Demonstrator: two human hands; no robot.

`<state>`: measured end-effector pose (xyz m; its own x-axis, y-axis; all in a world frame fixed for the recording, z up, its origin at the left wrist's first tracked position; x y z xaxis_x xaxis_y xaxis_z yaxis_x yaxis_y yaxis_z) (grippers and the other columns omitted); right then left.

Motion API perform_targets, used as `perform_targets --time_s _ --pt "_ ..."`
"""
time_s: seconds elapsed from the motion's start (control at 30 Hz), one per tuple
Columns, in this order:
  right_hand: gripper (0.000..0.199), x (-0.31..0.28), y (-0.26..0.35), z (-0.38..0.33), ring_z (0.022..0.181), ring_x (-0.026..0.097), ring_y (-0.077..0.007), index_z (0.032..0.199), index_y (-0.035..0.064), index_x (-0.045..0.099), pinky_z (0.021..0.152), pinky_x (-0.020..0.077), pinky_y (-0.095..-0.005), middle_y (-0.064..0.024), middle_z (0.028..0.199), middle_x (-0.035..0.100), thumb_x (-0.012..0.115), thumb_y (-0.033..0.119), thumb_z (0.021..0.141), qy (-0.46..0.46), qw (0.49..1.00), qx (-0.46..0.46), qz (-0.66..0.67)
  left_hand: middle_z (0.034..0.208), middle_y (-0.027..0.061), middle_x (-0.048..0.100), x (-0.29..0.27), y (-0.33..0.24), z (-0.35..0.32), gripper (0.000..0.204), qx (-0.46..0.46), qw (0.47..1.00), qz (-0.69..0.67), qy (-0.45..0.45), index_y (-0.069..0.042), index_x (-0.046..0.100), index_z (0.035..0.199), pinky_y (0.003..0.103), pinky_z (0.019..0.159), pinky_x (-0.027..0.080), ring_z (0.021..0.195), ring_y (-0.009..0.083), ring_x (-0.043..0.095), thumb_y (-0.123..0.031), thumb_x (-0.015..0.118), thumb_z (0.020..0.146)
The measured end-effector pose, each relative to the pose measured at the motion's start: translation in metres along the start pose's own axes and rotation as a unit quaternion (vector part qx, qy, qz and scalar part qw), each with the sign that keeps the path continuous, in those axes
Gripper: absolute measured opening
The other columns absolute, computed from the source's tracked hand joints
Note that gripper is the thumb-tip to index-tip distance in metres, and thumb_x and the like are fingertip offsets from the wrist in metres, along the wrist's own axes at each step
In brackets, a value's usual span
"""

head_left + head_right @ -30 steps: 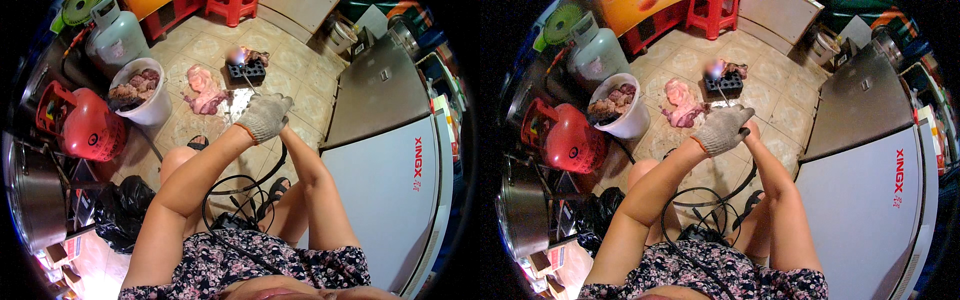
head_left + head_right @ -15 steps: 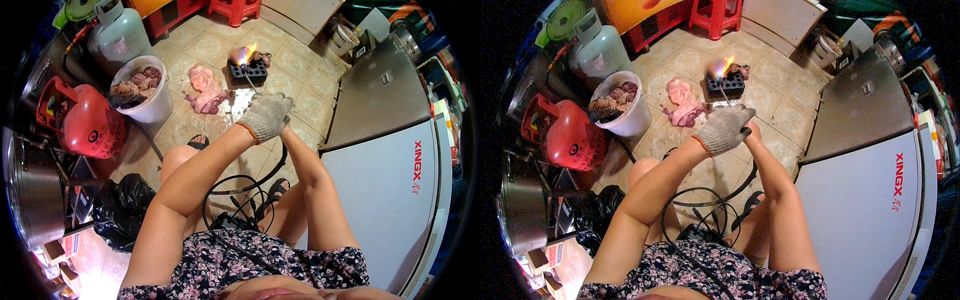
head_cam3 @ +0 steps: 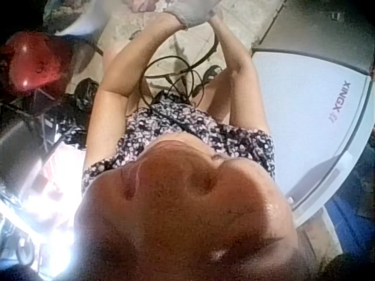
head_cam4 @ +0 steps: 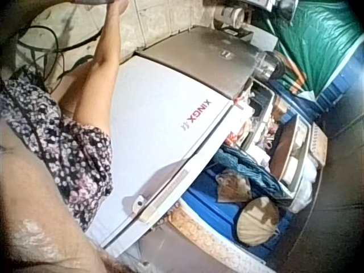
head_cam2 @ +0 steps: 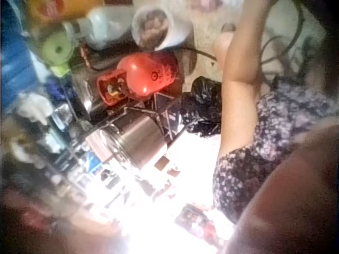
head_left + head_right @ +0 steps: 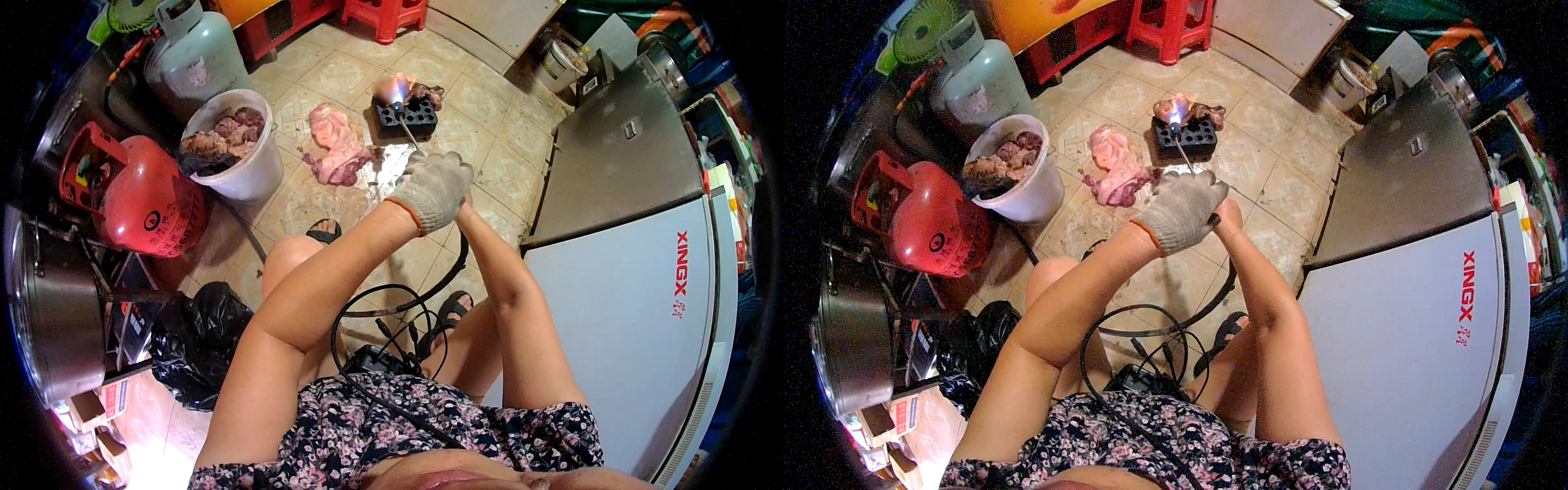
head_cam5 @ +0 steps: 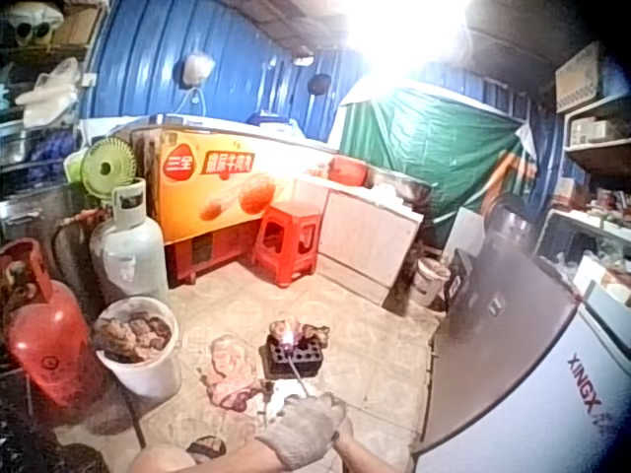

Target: The person sits on the floor and uses a handheld blowtorch to burn the surface of a piece of meat. They hold the meat with a gloved left hand and direct the flame with their right hand, rotating the meat to char the exterior.

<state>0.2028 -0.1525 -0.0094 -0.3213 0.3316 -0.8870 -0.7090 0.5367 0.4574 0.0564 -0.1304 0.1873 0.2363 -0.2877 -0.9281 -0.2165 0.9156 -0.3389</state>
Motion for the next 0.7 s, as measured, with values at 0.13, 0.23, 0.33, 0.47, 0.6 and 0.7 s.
perform_targets --time_s 0.13,0.23,0.33,0.47,0.6,0.7 --pt "0.025 0.003 -0.004 -0.001 0.086 0.060 -0.0395 0.082 0.0049 0.063 0.074 0.0463 -0.0476 -0.0218 0.086 0.063 0.059 0.029 0.075 0.019 0.999 0.019 -0.022 0.096 0.0137 0.062 0.029 0.008 -0.004 0.028 0.001 0.991 0.115 0.061 -0.005 0.062 0.099 0.044 0.073 0.049 0.085 0.0299 0.063 -0.021 0.061 0.077" --pt "0.024 0.013 -0.011 0.001 0.084 0.060 -0.0405 0.082 0.0047 0.063 0.073 0.0457 -0.0488 -0.0225 0.083 0.063 0.060 0.028 0.076 0.066 0.994 0.055 -0.067 0.096 0.0144 0.064 0.057 0.016 -0.011 0.026 -0.014 0.973 0.128 0.190 -0.003 0.064 0.096 0.045 0.073 0.049 0.086 0.0295 0.064 -0.020 0.061 0.077" --pt "0.024 0.015 -0.011 0.001 0.083 0.060 -0.0408 0.081 0.0041 0.062 0.073 0.0456 -0.0487 -0.0228 0.082 0.063 0.060 0.027 0.076 0.078 0.993 0.058 -0.061 0.096 0.0157 0.065 0.061 0.013 -0.018 0.027 0.013 0.968 0.098 0.229 -0.002 0.064 0.096 0.044 0.073 0.050 0.087 0.0299 0.065 -0.020 0.061 0.077" --pt "0.025 0.018 -0.015 0.002 0.083 0.060 -0.0399 0.081 0.0031 0.062 0.073 0.0461 -0.0477 -0.0225 0.083 0.063 0.062 0.027 0.073 0.069 0.994 0.046 -0.073 0.097 0.0161 0.066 0.052 0.012 -0.019 0.027 0.015 0.974 0.086 0.211 -0.003 0.065 0.096 0.044 0.073 0.051 0.088 0.0300 0.065 -0.021 0.062 0.077" --pt "0.029 0.018 -0.008 0.000 0.083 0.061 -0.0389 0.080 0.0030 0.062 0.073 0.0466 -0.0465 -0.0220 0.083 0.063 0.065 0.030 0.070 0.075 0.993 0.034 -0.082 0.097 0.0159 0.066 0.044 0.018 -0.022 0.026 0.000 0.976 0.085 0.200 -0.005 0.065 0.097 0.044 0.073 0.051 0.089 0.0299 0.065 -0.022 0.061 0.077" --pt "0.033 0.019 -0.007 -0.001 0.083 0.061 -0.0383 0.081 0.0033 0.062 0.074 0.0469 -0.0458 -0.0216 0.084 0.064 0.067 0.033 0.068 0.077 0.994 0.037 -0.074 0.097 0.0157 0.066 0.043 0.020 -0.023 0.026 -0.005 0.975 0.086 0.203 -0.005 0.065 0.097 0.043 0.074 0.051 0.089 0.0295 0.065 -0.021 0.061 0.077"
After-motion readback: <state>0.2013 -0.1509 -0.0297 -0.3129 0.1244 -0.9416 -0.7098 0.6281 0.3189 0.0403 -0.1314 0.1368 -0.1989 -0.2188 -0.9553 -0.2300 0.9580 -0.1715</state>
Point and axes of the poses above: each hand's wrist, its own z-axis towards the middle knuckle, its own x-axis out of the palm, y = z × x, the point moved 10 cm from there along z, towards the middle knuckle
